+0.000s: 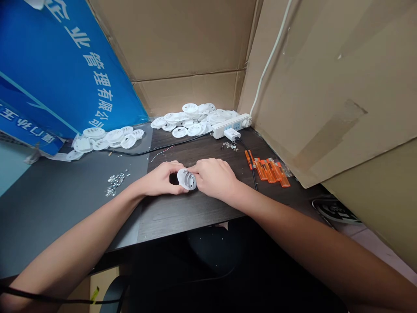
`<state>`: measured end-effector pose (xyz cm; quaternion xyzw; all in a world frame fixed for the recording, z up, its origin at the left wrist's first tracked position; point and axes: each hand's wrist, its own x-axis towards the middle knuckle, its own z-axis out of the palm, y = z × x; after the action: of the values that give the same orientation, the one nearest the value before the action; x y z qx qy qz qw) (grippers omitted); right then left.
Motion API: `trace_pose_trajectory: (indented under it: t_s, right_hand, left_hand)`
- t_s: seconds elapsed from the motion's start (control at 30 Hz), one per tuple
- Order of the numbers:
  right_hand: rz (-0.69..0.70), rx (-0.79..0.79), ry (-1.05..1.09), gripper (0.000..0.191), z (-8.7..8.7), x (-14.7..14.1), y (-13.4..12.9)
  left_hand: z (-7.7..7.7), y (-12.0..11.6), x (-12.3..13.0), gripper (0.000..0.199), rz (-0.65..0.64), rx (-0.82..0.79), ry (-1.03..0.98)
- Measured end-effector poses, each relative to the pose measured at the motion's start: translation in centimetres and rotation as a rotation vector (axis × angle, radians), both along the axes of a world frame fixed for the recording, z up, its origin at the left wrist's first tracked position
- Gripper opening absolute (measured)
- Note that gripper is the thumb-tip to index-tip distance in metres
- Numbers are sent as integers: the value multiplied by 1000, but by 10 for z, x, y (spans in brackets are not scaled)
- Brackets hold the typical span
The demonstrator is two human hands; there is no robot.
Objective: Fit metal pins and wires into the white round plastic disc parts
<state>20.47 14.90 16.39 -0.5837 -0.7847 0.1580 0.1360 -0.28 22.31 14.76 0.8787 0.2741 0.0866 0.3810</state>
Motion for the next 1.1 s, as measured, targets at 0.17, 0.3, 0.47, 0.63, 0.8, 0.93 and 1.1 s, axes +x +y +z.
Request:
trace_pose_trajectory:
  t_s: [0.17,0.3,0.47,0.63,0.8,0.93,1.1]
  right_hand:
    - [14,7,-225,30,13,-10,2]
    - [34,6,-318,27,20,-17,4]
    - [4,-66,-164,26,20,-8,7]
    - [-10,-53,-48,30,21,6,8]
    - [20,-84,-84,32,28,5,5]
    - [10,-98,-80,34,28,3,4]
    - [7,-94,-67,34,25,3,5]
  left_hand:
    - [6,-1,4,27,-5,-28,17]
    - [9,0,6,27,22,-54,58]
    - [7,4,3,36,33,-109,46]
    - [3,9,-1,39,-32,-194,-28]
    - [2,12,-2,43,-91,-224,-63]
    - [2,13,-3,44,-97,-211,-43]
    - [3,13,-2,42,-115,-214,-46]
